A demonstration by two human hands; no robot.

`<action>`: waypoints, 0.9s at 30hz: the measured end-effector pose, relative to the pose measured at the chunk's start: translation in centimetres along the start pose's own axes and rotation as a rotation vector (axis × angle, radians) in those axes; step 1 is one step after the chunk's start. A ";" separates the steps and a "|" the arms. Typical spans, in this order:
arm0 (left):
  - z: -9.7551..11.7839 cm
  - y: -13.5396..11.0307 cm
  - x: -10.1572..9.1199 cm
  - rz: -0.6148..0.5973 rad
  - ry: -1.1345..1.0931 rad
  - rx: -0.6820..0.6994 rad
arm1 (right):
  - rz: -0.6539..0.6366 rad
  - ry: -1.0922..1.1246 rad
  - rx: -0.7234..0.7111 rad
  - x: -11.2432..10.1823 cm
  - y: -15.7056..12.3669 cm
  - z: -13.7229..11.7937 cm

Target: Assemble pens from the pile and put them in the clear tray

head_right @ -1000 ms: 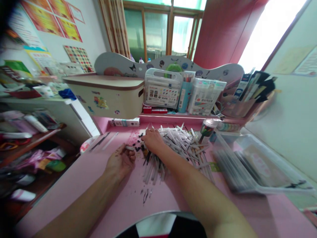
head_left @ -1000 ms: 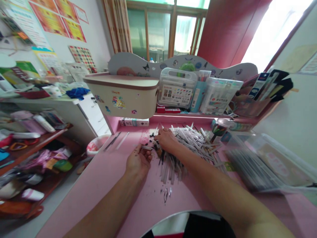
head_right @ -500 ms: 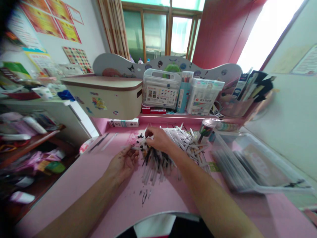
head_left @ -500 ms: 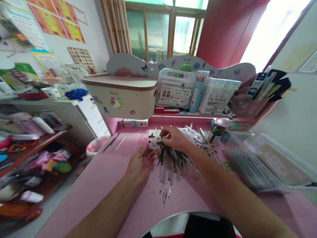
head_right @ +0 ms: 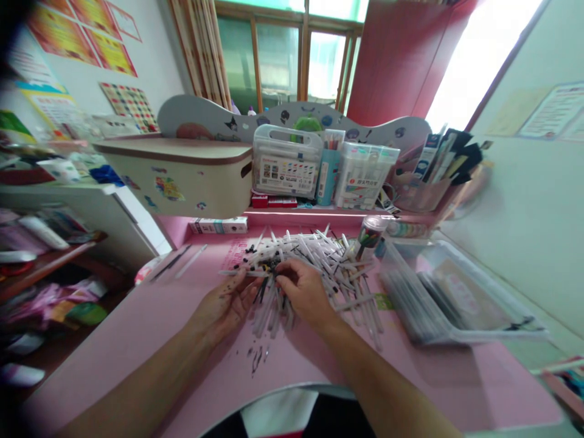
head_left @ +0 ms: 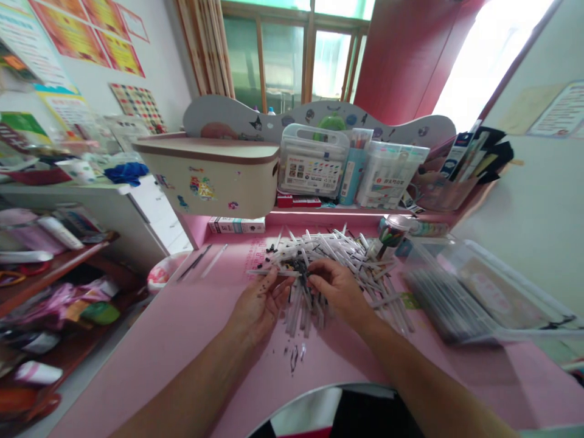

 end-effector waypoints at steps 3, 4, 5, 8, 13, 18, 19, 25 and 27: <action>-0.3 0.2 -0.2 -0.018 0.012 0.007 | 0.025 -0.030 -0.023 0.4 0.0 0.2; -0.4 0.3 -0.3 -0.024 0.017 0.008 | 0.023 -0.028 -0.026 0.5 0.0 0.2; -0.5 0.3 -0.3 -0.029 0.021 0.010 | 0.022 -0.020 -0.027 0.6 0.0 0.3; -0.7 0.5 -0.5 -0.027 0.031 0.011 | 0.039 -0.002 -0.022 0.6 -0.1 0.5; -0.7 0.8 -0.5 0.003 0.032 0.040 | 0.088 0.015 -0.005 0.4 -0.1 0.8; -0.9 0.6 -0.6 -0.008 0.046 0.044 | 0.074 -0.019 -0.027 0.7 -0.1 0.9; -1.0 0.6 -0.6 -0.012 0.048 0.039 | 0.070 -0.017 -0.028 0.8 -0.2 0.9; -1.1 0.6 -0.5 -0.055 0.048 0.019 | 0.072 -0.043 0.007 0.7 -0.4 0.9; -1.1 0.6 -0.4 -0.071 0.050 0.008 | 0.058 -0.092 0.015 0.5 -0.5 0.9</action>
Point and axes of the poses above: each hand's wrist, its own y-axis towards the middle knuckle, its own x-axis out of the palm, z = x × y, the point moved 1 cm from there along y, towards the middle knuckle, and after that the axes turned 8 degrees about -x, right-handed, at the moved point
